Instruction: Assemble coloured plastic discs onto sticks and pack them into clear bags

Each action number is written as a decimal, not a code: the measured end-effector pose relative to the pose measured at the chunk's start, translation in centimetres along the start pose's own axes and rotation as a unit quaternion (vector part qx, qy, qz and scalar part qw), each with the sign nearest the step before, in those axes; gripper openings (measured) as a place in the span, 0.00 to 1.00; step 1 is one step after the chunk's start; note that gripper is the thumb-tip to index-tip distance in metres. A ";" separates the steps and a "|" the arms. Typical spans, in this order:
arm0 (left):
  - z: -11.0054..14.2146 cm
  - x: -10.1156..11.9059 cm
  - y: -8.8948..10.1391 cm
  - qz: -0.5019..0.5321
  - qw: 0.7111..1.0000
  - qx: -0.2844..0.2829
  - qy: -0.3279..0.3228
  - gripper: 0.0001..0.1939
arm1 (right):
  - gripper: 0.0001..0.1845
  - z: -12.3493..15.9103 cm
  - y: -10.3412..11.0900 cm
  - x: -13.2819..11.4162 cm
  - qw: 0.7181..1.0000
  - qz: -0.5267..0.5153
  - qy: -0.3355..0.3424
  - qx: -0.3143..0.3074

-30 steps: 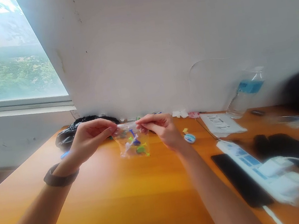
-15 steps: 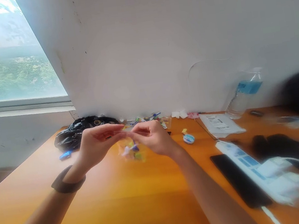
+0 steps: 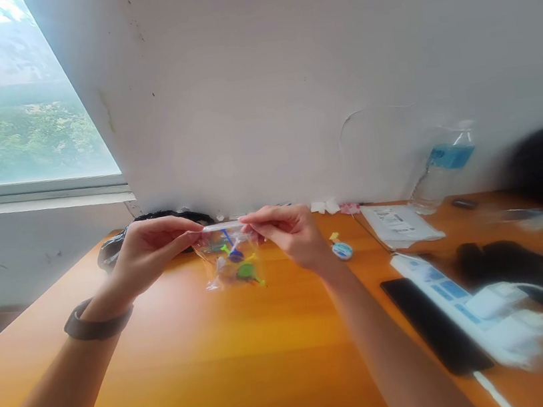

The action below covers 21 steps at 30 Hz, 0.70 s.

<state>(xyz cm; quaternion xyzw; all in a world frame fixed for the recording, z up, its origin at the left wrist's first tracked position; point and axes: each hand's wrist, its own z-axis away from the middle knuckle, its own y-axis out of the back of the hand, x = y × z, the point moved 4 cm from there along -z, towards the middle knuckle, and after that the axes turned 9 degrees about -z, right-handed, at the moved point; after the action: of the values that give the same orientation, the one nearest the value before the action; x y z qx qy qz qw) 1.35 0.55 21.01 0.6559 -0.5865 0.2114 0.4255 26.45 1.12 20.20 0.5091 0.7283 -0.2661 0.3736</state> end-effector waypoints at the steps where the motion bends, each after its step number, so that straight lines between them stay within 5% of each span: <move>1: 0.0 0.0 0.0 0.004 1.000 0.011 0.007 0.10 | 0.08 0.0 0.0 -0.1 1.000 0.003 0.010 -0.004; 7: 0.3 -0.9 -1.7 0.003 0.999 0.045 0.016 0.13 | 0.06 0.5 -0.8 -0.4 0.997 0.068 0.018 -0.006; 14: 0.5 -1.4 -3.5 -0.163 0.984 -0.039 -0.065 0.11 | 0.17 0.6 -2.6 1.3 0.974 0.193 -0.058 -0.107; 21: 0.0 -6.5 -4.0 -0.026 0.979 -0.182 0.089 0.21 | 0.22 0.8 0.2 6.4 0.961 0.072 -0.222 -0.151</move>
<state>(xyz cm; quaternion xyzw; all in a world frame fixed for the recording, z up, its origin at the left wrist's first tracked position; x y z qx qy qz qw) 3.67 4.18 14.78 0.5609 -0.5578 0.1478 0.5937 25.56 4.04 14.48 0.4265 0.6203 -0.2316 0.6162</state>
